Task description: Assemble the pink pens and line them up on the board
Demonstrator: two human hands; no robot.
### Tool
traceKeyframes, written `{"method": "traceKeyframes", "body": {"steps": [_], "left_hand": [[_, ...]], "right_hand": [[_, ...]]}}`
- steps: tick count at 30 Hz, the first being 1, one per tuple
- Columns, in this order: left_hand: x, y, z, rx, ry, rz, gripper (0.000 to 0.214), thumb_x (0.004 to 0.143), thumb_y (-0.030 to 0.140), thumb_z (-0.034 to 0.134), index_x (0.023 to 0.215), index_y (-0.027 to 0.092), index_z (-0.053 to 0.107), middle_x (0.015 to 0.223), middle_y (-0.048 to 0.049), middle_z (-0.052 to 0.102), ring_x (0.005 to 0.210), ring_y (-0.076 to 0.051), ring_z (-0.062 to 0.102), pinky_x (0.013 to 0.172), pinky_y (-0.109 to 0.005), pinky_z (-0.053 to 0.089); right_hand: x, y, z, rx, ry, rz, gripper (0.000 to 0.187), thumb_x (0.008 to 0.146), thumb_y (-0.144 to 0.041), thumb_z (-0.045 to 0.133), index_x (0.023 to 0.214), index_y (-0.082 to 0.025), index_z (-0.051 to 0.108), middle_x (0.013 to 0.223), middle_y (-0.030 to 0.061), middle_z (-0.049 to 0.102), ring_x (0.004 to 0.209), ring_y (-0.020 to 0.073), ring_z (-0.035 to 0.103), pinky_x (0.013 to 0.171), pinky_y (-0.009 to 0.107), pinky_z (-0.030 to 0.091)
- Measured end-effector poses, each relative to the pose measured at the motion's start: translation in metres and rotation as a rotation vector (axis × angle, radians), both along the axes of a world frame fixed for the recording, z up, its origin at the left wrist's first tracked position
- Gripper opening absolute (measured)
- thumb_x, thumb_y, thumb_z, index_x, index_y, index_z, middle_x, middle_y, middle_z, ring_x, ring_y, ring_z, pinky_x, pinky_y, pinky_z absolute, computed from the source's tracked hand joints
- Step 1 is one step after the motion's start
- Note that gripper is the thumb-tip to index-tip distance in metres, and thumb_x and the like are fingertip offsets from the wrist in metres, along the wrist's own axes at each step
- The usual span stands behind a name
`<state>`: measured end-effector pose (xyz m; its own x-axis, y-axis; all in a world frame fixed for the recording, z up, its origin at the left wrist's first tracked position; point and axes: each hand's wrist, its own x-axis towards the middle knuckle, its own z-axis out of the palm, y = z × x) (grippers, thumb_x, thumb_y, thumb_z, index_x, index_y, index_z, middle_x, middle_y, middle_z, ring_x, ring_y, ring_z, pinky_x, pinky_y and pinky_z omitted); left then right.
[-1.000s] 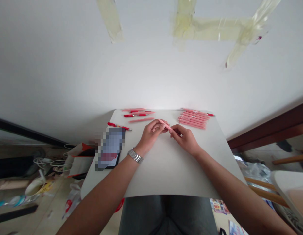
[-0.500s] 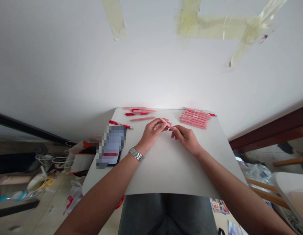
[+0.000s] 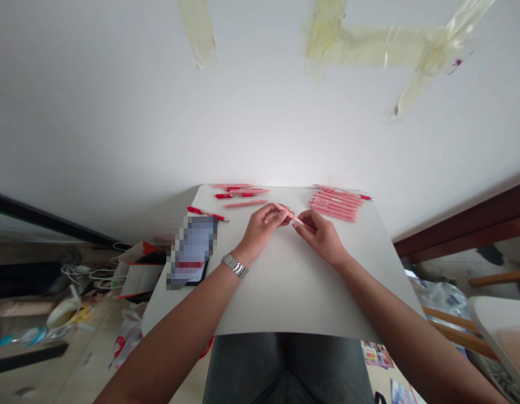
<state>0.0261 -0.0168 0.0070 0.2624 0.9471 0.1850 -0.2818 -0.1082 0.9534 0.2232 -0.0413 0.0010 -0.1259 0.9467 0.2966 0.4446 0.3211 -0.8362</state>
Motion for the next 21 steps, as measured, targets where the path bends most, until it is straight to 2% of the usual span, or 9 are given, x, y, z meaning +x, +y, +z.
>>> {"method": "traceKeyframes", "body": {"steps": [3,8,13,21], "left_hand": [[-0.0001,-0.0015,0.0029,0.001,0.006,-0.006,0.031,0.095,0.048,0.075,0.096,0.017,0.07,0.114,-0.0094,0.076,0.108,-0.021,0.073,0.099,-0.037,0.059],[-0.0006,-0.0027,0.0049,-0.007,0.025,-0.017,0.031,0.095,0.048,0.075,0.098,0.017,0.07,0.114,-0.0102,0.077,0.102,-0.02,0.075,0.097,-0.037,0.059],[-0.0012,-0.0028,0.0047,-0.016,0.026,-0.015,0.033,0.094,0.049,0.076,0.097,0.017,0.07,0.119,-0.0115,0.076,0.106,-0.021,0.074,0.099,-0.037,0.059],[-0.0019,-0.0018,0.0045,-0.038,0.018,-0.024,0.034,0.092,0.05,0.078,0.096,0.017,0.071,0.12,-0.012,0.075,0.109,-0.023,0.074,0.1,-0.04,0.06]], "right_hand": [[0.0001,-0.0019,0.0058,-0.053,0.016,0.035,0.037,0.104,-0.058,0.056,0.107,-0.022,0.066,0.081,0.0017,0.07,0.069,0.0157,0.061,0.067,0.028,0.046],[0.0014,-0.0036,0.0115,-0.043,-0.065,0.045,0.05,0.109,-0.058,0.044,0.084,-0.021,0.067,0.073,0.0012,0.065,0.064,0.0148,0.055,0.066,0.029,0.042],[0.0004,-0.0025,0.0093,-0.002,-0.078,0.034,0.049,0.108,-0.059,0.046,0.083,-0.021,0.065,0.073,0.0015,0.066,0.064,0.0152,0.054,0.064,0.029,0.041],[0.0014,-0.0027,0.0061,-0.009,-0.041,0.03,0.039,0.105,-0.056,0.055,0.095,-0.021,0.068,0.076,0.0017,0.068,0.063,0.0149,0.055,0.062,0.028,0.042]]}}
